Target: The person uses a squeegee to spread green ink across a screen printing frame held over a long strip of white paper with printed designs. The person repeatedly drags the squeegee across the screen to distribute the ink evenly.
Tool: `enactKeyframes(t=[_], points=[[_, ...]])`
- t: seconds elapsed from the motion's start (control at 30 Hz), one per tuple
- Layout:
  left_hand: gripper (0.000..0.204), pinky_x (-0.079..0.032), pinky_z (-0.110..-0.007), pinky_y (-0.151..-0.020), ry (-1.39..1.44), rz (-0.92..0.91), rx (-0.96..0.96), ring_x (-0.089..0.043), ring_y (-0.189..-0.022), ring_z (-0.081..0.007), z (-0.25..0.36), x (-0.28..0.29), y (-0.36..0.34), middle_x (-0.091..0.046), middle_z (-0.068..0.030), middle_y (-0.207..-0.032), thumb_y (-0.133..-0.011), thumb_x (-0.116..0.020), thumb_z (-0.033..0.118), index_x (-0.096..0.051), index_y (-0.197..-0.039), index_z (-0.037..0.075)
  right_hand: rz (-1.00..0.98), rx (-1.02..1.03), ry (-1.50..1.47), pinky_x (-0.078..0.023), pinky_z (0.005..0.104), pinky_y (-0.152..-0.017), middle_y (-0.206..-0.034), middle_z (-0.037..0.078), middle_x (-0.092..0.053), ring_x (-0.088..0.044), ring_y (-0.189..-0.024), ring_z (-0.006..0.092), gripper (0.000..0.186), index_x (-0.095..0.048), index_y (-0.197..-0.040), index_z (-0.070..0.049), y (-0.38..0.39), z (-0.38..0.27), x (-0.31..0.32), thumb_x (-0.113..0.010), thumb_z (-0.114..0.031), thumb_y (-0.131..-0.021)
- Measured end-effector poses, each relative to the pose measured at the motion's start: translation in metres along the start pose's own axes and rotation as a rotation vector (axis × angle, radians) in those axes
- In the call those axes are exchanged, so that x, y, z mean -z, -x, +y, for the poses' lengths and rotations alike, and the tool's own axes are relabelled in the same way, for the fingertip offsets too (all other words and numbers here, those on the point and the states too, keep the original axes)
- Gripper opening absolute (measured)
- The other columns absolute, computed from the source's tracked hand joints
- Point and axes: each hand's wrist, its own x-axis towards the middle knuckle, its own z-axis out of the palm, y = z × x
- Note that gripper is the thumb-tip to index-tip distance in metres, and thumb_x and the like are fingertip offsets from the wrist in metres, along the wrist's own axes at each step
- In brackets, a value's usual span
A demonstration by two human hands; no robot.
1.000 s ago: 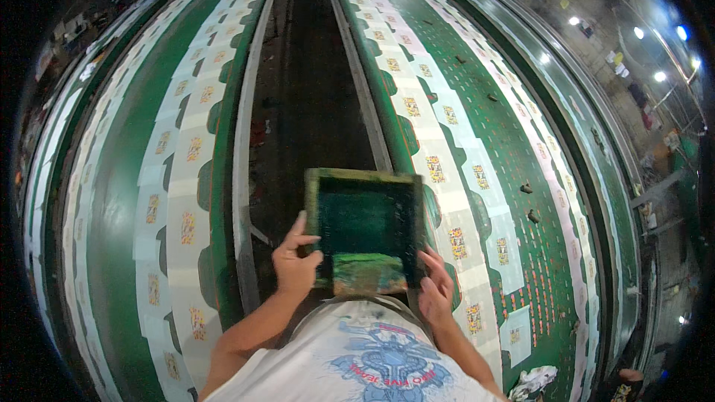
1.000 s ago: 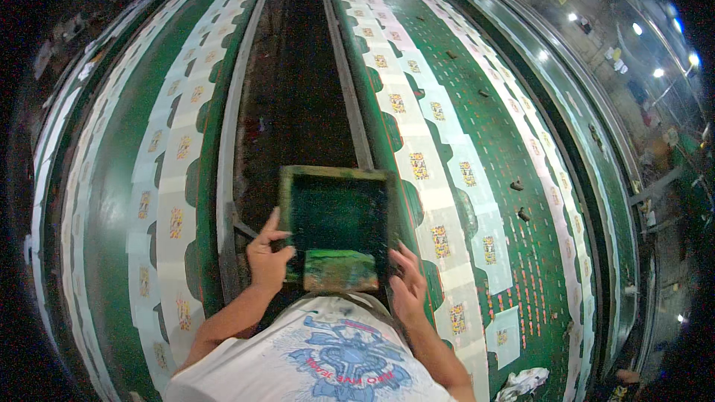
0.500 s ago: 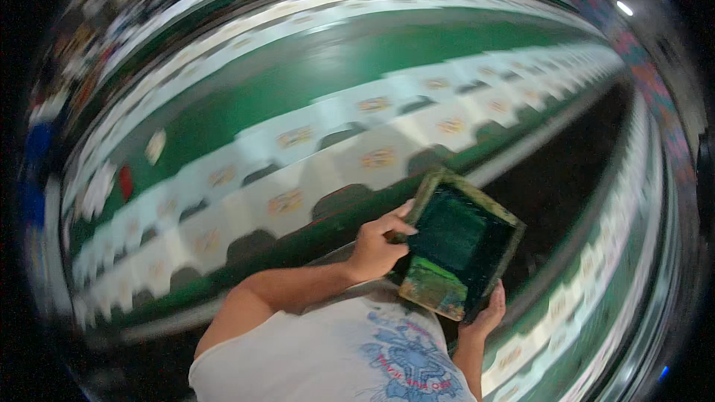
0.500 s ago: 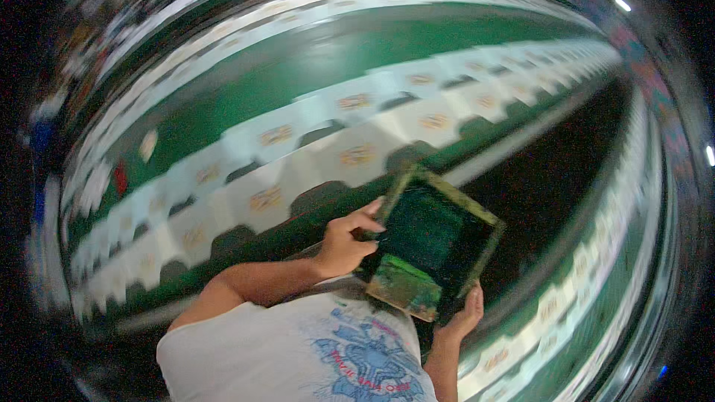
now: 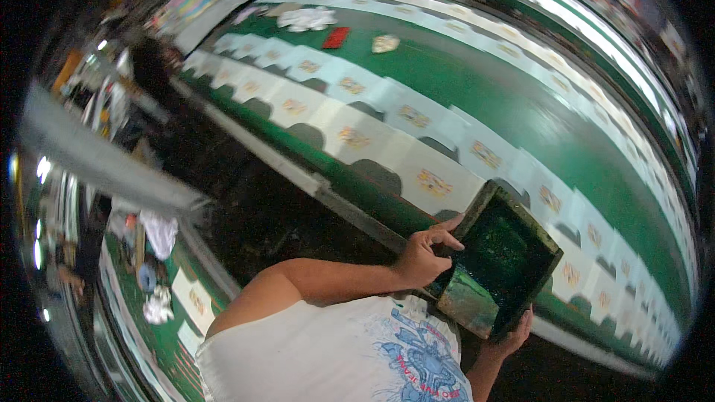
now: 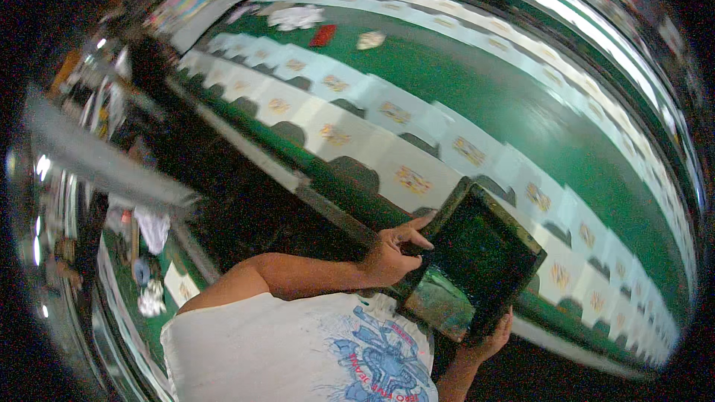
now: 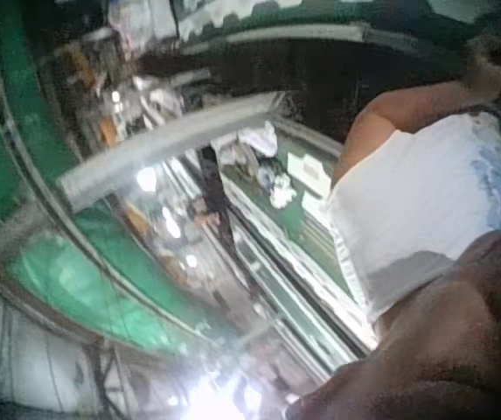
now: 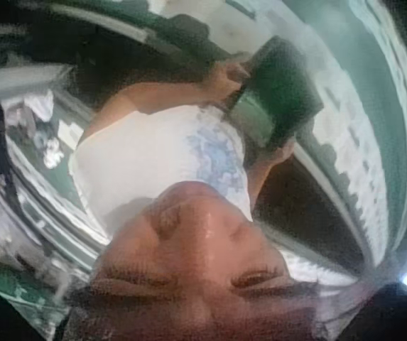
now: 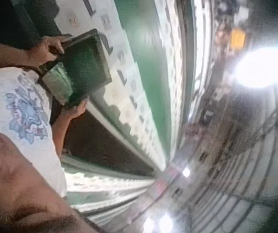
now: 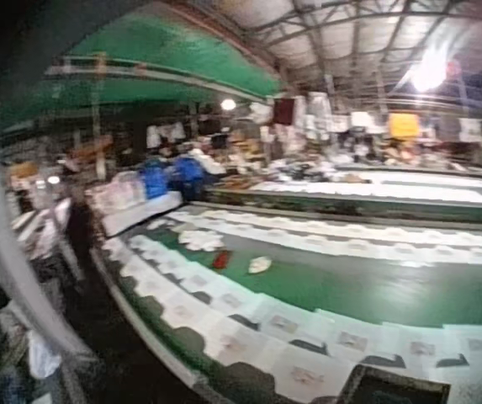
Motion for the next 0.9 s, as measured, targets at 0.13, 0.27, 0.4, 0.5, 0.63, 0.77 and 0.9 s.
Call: enactKeyframes(t=[0.13,0.27,0.4,0.5,0.63,0.77,0.9], points=[[0.079,-0.055,-0.033,-0.104,-0.14,0.238,0.026,-0.071,-0.12,-0.0175,0.013,0.052,0.013,-0.079,-0.0113,-0.133,-0.082,-0.073,-0.011,-0.064,-0.158,0.012,-0.148,-0.161,-0.123,-0.061,0.0485,-0.109,-0.141,0.019,-0.075,-0.075,-0.123,0.0333,0.039,-0.067,-0.148,0.006,-0.037,0.013,-0.078,-0.058,-0.019,-0.118],[0.094,-0.057,-0.029,-0.091,-0.161,0.385,0.056,-0.07,-0.098,-0.009,0.015,0.103,0.022,-0.083,-0.0041,-0.115,-0.086,-0.075,-0.008,-0.049,-0.174,0.011,-0.251,-0.22,-0.094,-0.062,0.0498,-0.109,-0.141,0.021,-0.076,-0.076,-0.121,0.0356,0.038,-0.068,-0.146,0.006,-0.054,0.028,-0.148,-0.058,-0.017,-0.117],[0.081,-0.055,-0.028,-0.088,-0.051,0.43,0.121,-0.067,-0.094,-0.0069,0.019,0.157,0.02,-0.082,-0.0026,-0.118,-0.094,-0.077,-0.001,-0.052,-0.171,0.009,-0.293,-0.241,-0.062,-0.062,0.0507,-0.109,-0.14,0.021,-0.076,-0.076,-0.121,0.0362,0.039,-0.068,-0.146,0.007,-0.043,0.035,-0.221,-0.059,-0.019,-0.118],[0.054,-0.054,-0.028,-0.086,0.065,0.471,0.045,-0.064,-0.091,-0.0048,0.003,0.206,0.012,-0.081,-0.0038,-0.128,-0.102,-0.077,0.006,-0.067,-0.155,0.006,-0.311,-0.223,-0.02,-0.061,0.0515,-0.108,-0.138,0.022,-0.076,-0.076,-0.12,0.0367,0.042,-0.066,-0.147,0.007,-0.029,0.058,-0.268,-0.059,-0.022,-0.118],[0.021,-0.054,-0.029,-0.084,0.227,0.446,0.049,-0.065,-0.093,-0.0043,-0.005,0.288,-0.008,-0.077,-0.0086,-0.142,-0.108,-0.075,0.012,-0.08,-0.126,0.002,-0.354,-0.172,-0.037,-0.061,0.0528,-0.107,-0.139,0.022,-0.075,-0.075,-0.12,0.0374,0.045,-0.063,-0.149,0.007,-0.01,0.103,-0.314,-0.06,-0.025,-0.117],[0.016,-0.055,-0.033,-0.092,0.261,0.406,0.097,-0.067,-0.095,-0.0057,0.009,0.351,-0.025,-0.079,-0.0117,-0.137,-0.11,-0.075,0.013,-0.08,-0.119,0.002,-0.259,-0.195,-0.007,-0.061,0.0537,-0.108,-0.14,0.023,-0.074,-0.074,-0.123,0.0384,0.043,-0.063,-0.149,0.006,0.012,0.125,-0.363,-0.059,-0.023,-0.117],[0.011,-0.052,-0.036,-0.109,0.208,0.324,0.153,-0.068,-0.096,-0.0082,0.021,0.4,-0.033,-0.081,-0.0136,-0.126,-0.109,-0.075,0.011,-0.079,-0.114,0.002,-0.173,-0.192,-0.026,-0.061,0.0542,-0.109,-0.14,0.023,-0.074,-0.074,-0.124,0.0392,0.041,-0.063,-0.148,0.005,0.031,0.13,-0.412,-0.058,-0.022,-0.117]])
